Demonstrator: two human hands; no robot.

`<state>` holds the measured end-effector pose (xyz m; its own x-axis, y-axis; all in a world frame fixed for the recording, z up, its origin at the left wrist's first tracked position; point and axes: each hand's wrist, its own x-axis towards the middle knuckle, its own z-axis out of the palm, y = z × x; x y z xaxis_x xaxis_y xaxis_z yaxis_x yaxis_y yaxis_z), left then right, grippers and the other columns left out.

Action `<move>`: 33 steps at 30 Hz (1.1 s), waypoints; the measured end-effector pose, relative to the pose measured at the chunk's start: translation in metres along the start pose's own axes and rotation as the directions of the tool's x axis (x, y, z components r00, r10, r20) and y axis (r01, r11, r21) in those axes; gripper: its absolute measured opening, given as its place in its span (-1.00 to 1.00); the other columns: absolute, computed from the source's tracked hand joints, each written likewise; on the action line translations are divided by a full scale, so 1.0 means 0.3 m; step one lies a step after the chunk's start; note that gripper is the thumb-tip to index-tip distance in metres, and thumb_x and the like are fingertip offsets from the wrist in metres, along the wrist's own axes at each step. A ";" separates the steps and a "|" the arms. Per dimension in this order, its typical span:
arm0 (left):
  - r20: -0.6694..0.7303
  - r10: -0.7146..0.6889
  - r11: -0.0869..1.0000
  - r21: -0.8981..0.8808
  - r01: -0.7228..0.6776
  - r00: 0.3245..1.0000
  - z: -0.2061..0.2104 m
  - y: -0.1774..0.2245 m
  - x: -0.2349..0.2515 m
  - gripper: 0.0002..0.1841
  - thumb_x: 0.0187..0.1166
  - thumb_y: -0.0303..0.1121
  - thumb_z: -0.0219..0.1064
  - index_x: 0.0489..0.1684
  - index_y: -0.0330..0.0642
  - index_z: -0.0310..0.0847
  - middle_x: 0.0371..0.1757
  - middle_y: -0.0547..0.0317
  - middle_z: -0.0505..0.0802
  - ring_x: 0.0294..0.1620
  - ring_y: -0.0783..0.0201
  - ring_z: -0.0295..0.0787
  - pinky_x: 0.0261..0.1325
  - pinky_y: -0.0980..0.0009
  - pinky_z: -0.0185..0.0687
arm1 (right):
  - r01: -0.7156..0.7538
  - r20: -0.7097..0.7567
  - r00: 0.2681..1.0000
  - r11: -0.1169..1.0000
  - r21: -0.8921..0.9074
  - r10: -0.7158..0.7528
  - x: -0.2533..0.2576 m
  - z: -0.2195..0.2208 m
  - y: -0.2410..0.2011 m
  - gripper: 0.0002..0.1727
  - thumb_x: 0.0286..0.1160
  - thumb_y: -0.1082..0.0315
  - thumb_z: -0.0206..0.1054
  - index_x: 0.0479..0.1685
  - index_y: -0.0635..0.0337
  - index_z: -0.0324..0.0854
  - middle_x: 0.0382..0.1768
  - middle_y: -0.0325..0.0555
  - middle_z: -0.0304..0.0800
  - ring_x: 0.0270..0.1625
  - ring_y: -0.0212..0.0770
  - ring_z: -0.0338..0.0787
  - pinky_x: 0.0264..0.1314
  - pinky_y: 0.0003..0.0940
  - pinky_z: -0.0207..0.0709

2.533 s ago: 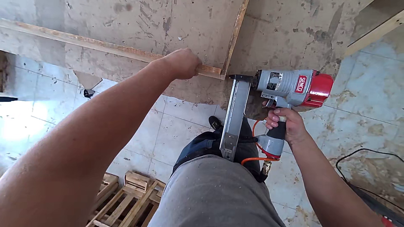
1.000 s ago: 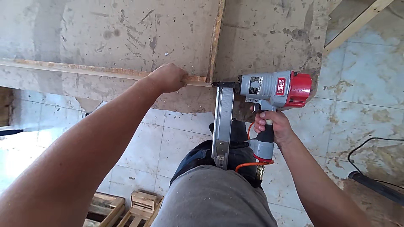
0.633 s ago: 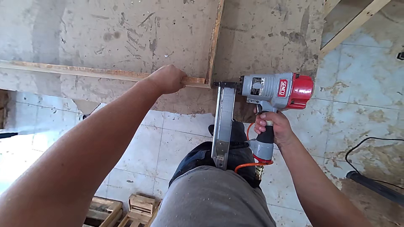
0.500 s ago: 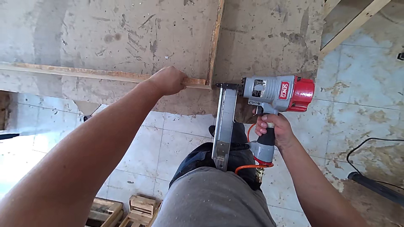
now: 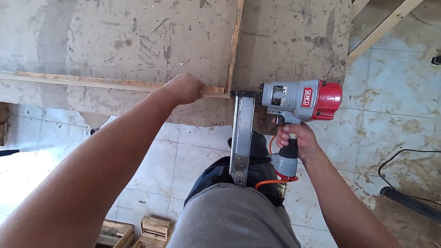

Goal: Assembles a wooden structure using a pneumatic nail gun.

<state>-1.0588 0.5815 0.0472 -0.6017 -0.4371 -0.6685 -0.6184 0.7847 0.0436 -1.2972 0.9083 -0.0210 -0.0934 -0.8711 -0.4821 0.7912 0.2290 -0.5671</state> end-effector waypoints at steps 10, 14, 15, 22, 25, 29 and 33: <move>0.005 -0.021 1.000 0.002 0.021 1.000 -0.002 -0.002 0.008 -0.81 0.63 -0.19 0.43 -0.24 -0.10 0.76 -0.33 0.00 0.83 -0.15 -0.09 0.81 -0.01 -0.20 0.66 | 0.020 0.004 1.000 1.000 -0.020 -0.020 -0.008 -0.001 -0.008 -0.72 0.37 0.36 0.29 0.03 0.25 0.64 -0.70 -0.17 0.58 -0.69 -0.27 0.66 -0.54 -0.28 0.72; -0.015 -0.022 1.000 -0.001 0.022 1.000 0.007 -0.012 0.008 -0.80 0.63 -0.16 0.43 -0.26 -0.08 0.77 -0.34 0.02 0.84 -0.17 -0.07 0.82 -0.02 -0.20 0.67 | 0.035 -0.027 0.999 0.999 -0.028 -0.036 -0.029 -0.027 -0.016 -0.66 0.37 0.34 0.27 0.11 0.27 0.64 -0.70 -0.18 0.57 -0.70 -0.29 0.65 -0.55 -0.29 0.71; -0.013 -0.027 1.000 -0.003 0.027 1.000 0.005 -0.013 0.006 -0.80 0.63 -0.16 0.42 -0.26 -0.08 0.77 -0.34 0.02 0.84 -0.16 -0.06 0.82 -0.02 -0.19 0.67 | 0.037 -0.052 0.998 0.999 -0.031 -0.038 -0.031 -0.033 -0.015 -0.63 0.36 0.34 0.27 0.14 0.27 0.65 -0.69 -0.18 0.57 -0.71 -0.29 0.64 -0.56 -0.30 0.70; -0.149 -0.070 0.993 -0.101 0.055 0.986 0.047 -0.026 -0.016 -0.62 0.58 -0.18 0.46 0.33 -0.03 0.69 0.10 -0.05 0.88 0.20 -0.14 0.82 0.30 -0.27 0.64 | 0.017 -0.261 0.965 0.998 -0.064 -0.033 -0.054 -0.114 -0.039 -0.61 0.40 0.29 0.20 0.17 0.24 0.65 -0.70 -0.22 0.53 -0.73 -0.33 0.61 -0.59 -0.34 0.69; -0.437 -0.141 0.967 -0.252 0.029 0.888 0.113 -0.020 -0.114 -0.30 0.47 -0.25 0.56 0.67 -0.09 0.43 0.54 -0.14 0.66 0.59 -0.18 0.55 0.72 -0.21 0.26 | 0.060 -0.289 0.953 0.989 -0.133 -0.097 -0.082 -0.117 -0.092 -0.63 0.40 0.30 0.22 0.15 0.22 0.66 -0.69 -0.22 0.55 -0.71 -0.33 0.61 -0.56 -0.34 0.70; -0.581 -0.376 0.840 -0.543 0.000 0.722 0.281 0.028 -0.329 -0.28 0.47 -0.27 0.56 0.69 -0.13 0.41 0.69 -0.11 0.51 0.64 -0.16 0.49 0.60 -0.23 0.47 | 0.205 -0.284 0.911 0.925 -0.320 -0.301 -0.134 -0.042 -0.213 -0.74 0.30 0.26 0.41 -0.12 0.22 0.64 -0.67 -0.16 0.60 -0.68 -0.24 0.65 -0.54 -0.25 0.70; -0.486 -0.466 0.671 -0.739 -0.063 0.739 0.435 0.157 -0.500 -0.33 0.53 -0.10 0.49 0.67 -0.02 0.45 0.71 0.13 0.53 0.69 0.14 0.47 0.66 0.01 0.51 | 0.465 0.012 0.858 0.764 -0.447 -0.514 -0.161 0.128 -0.333 -0.85 0.37 0.31 0.45 -0.16 0.11 0.70 -0.56 -0.15 0.70 -0.58 -0.19 0.70 -0.43 -0.19 0.73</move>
<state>-0.9318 0.7413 0.0527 -0.4024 -0.9025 -0.1535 -0.7505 0.2292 0.6199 -1.3486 0.9107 0.0847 -0.4794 -0.8702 -0.1136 0.2907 -0.0354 -0.9561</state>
